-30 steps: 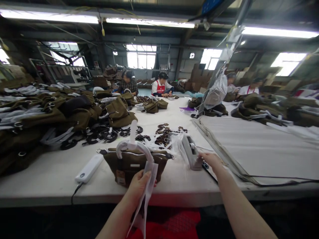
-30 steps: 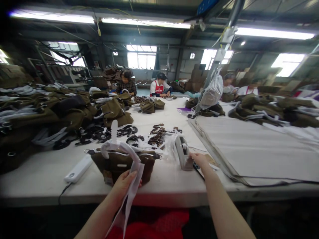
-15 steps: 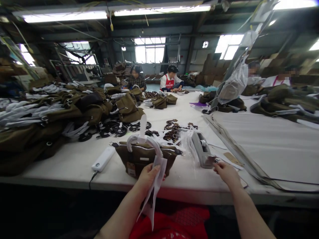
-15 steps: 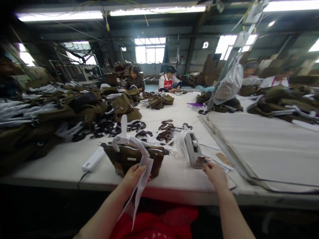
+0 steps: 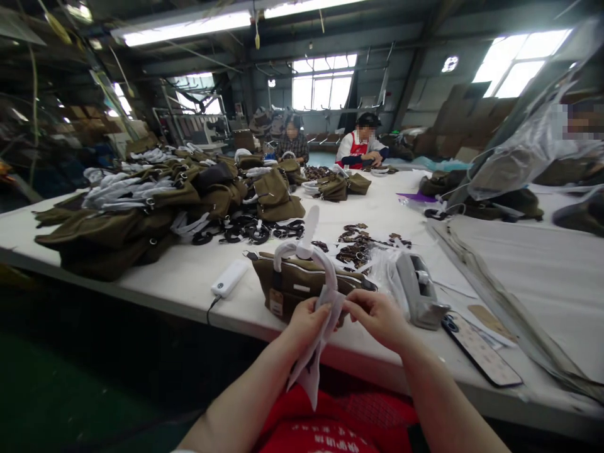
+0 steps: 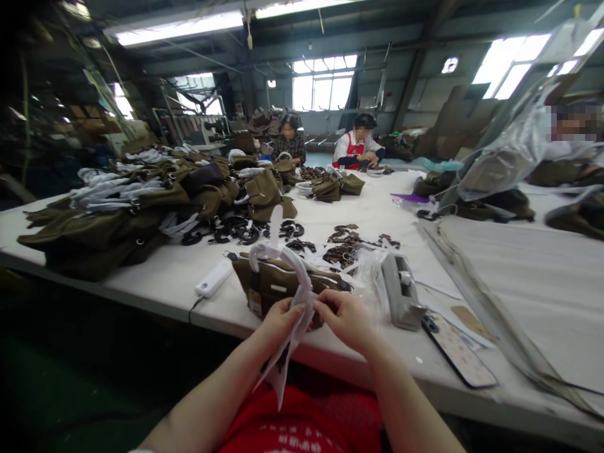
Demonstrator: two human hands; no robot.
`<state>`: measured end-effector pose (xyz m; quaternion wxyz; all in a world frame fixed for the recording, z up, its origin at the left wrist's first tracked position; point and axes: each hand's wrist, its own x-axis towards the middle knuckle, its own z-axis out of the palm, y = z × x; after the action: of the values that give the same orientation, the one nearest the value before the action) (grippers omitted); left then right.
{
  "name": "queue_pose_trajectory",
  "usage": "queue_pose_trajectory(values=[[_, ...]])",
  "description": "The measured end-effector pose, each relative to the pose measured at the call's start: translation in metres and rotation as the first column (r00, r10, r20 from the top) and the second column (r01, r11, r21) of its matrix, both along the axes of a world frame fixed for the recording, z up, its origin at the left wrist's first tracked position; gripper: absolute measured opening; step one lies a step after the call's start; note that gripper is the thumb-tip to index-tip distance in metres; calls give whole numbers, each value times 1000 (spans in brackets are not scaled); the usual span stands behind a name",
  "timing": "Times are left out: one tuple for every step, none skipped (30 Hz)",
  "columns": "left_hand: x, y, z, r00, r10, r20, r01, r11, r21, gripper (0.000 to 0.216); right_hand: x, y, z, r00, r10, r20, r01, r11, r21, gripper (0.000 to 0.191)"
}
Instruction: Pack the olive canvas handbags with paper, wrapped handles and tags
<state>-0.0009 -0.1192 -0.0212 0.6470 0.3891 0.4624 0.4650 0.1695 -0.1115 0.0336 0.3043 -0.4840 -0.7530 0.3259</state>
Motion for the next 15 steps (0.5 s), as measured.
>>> queue_pose_trajectory(values=[[0, 0, 0, 1000, -1, -6, 1, 1000, 14, 49, -6, 4, -1, 1000, -2, 17, 2, 1000, -4, 30], [0, 0, -1, 1000, 2, -12, -1, 1000, 27, 48, -10, 8, -2, 999, -11, 38, 12, 1000, -4, 30], [0, 0, -1, 1000, 5, -21, -4, 999, 37, 46, -13, 12, -4, 997, -30, 64, 30, 1000, 1, 29], [0, 1, -2, 999, 11, -34, -9, 999, 45, 45, -15, 15, -5, 994, -52, 97, 51, 999, 10, 29], [0, 1, -3, 999, 18, -48, -16, 998, 53, 44, -17, 18, -6, 988, -73, 133, 71, 997, 18, 30], [0, 1, -3, 998, 27, -64, -23, 998, 59, 43, -18, 20, -7, 981, -93, 168, 90, 996, 27, 31], [0, 2, -4, 996, 36, -81, -31, 997, 64, 42, -18, 21, -8, 973, -117, 200, 112, 993, 36, 32], [0, 2, -5, 995, 42, -95, -35, 997, 69, 41, -18, 22, -9, 962, -145, 233, 138, 989, 46, 33], [0, 2, -7, 993, 45, -105, -37, 997, 74, 40, -18, 23, -10, 949, -173, 263, 164, 985, 57, 36], [0, 3, -8, 993, 46, -110, -37, 996, 81, 39, -18, 23, -11, 937, -199, 287, 187, 980, 67, 38], [0, 3, -10, 993, 45, -113, -36, 996, 87, 38, -17, 23, -12, 927, -218, 305, 206, 976, 73, 41], [0, 3, -12, 992, 45, -115, -35, 995, 93, 38, -16, 24, -14, 921, -231, 313, 219, 973, 75, 43], [0, 4, -13, 992, 46, -117, -34, 994, 99, 37, -15, 24, -16, 918, -242, 313, 229, 970, 76, 46], [0, 4, -14, 992, 46, -118, -34, 994, 105, 37, -14, 24, -18, 917, -253, 308, 238, 968, 84, 47], [0, 4, -15, 992, 48, -117, -36, 994, 107, 38, -12, 24, -19, 915, -267, 301, 249, 964, 97, 48]])
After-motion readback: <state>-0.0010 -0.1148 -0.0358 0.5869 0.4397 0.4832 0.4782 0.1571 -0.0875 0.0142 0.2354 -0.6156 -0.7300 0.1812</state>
